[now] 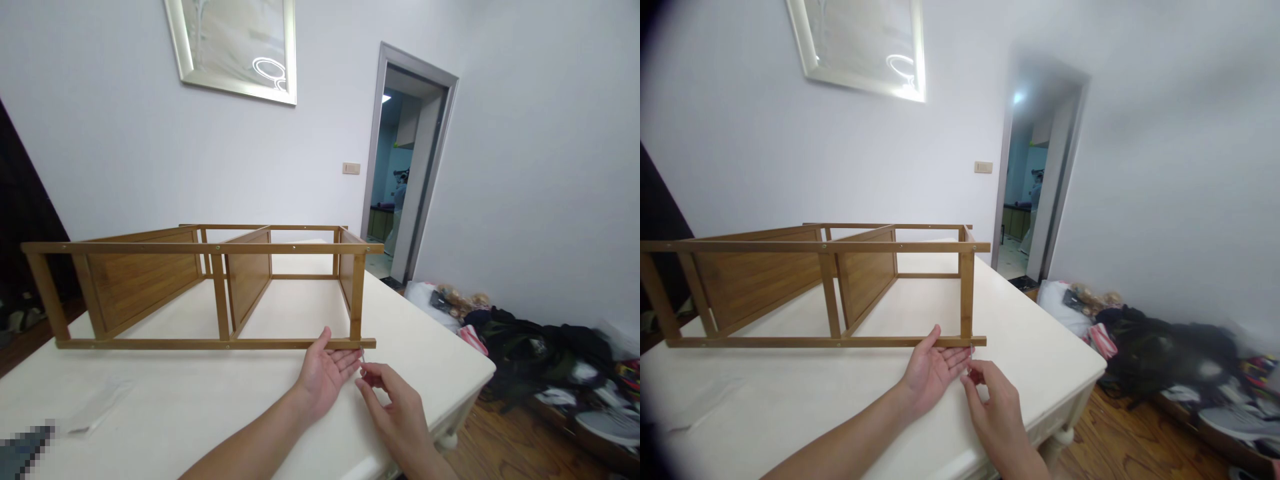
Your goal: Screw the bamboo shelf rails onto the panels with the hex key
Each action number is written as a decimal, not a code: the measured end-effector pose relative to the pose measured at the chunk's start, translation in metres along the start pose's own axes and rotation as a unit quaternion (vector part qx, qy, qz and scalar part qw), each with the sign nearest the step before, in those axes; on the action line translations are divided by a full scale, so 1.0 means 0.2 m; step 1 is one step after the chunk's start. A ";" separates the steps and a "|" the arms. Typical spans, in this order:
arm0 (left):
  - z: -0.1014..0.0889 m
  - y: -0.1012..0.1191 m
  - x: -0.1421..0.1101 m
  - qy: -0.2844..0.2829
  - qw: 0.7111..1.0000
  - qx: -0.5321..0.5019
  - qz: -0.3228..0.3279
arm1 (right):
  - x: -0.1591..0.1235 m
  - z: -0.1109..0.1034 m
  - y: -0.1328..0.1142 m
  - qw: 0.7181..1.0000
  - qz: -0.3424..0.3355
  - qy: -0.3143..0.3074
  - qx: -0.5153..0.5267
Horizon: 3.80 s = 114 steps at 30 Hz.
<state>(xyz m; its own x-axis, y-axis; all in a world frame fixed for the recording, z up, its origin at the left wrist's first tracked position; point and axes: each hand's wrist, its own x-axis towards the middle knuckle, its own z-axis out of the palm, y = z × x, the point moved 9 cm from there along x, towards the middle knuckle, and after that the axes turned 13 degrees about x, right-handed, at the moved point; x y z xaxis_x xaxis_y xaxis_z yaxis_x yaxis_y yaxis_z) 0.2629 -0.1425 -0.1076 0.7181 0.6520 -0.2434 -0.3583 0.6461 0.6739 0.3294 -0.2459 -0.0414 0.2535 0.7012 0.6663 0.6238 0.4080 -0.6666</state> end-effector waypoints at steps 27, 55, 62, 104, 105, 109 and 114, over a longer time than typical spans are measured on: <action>0.01 0.01 -0.01 -0.002 1.000 0.009 0.002 | -0.01 -0.06 0.15 0.987 0.112 0.067 0.091; 0.00 0.00 0.00 -0.002 1.000 -0.002 0.000 | -0.03 0.01 -0.07 0.985 -0.153 -0.017 -0.083; 0.01 0.00 -0.01 -0.007 1.000 -0.004 0.001 | 0.00 0.06 -0.15 0.965 -0.208 -0.057 -0.148; 0.00 -0.01 -0.01 0.000 1.000 0.009 -0.014 | -0.06 0.05 -0.13 0.931 -0.245 -0.053 -0.266; 0.00 -0.01 -0.01 0.000 1.000 0.009 -0.013 | -0.06 0.05 -0.13 0.925 -0.253 -0.061 -0.275; 0.00 -0.01 -0.01 0.004 1.000 0.009 -0.012 | -0.07 0.07 -0.11 0.917 -0.251 -0.079 -0.299; 0.00 -0.01 -0.01 0.006 1.000 0.015 -0.015 | -0.04 0.05 -0.10 0.944 -0.222 -0.040 -0.241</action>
<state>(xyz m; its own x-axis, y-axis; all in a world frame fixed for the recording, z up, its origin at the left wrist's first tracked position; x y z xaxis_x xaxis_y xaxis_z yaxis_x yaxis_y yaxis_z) 0.2630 -0.1448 -0.1086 0.7207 0.6377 -0.2718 -0.3187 0.6530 0.6870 0.3064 -0.2542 -0.0368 -0.1573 0.5733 0.8041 0.9238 0.3732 -0.0853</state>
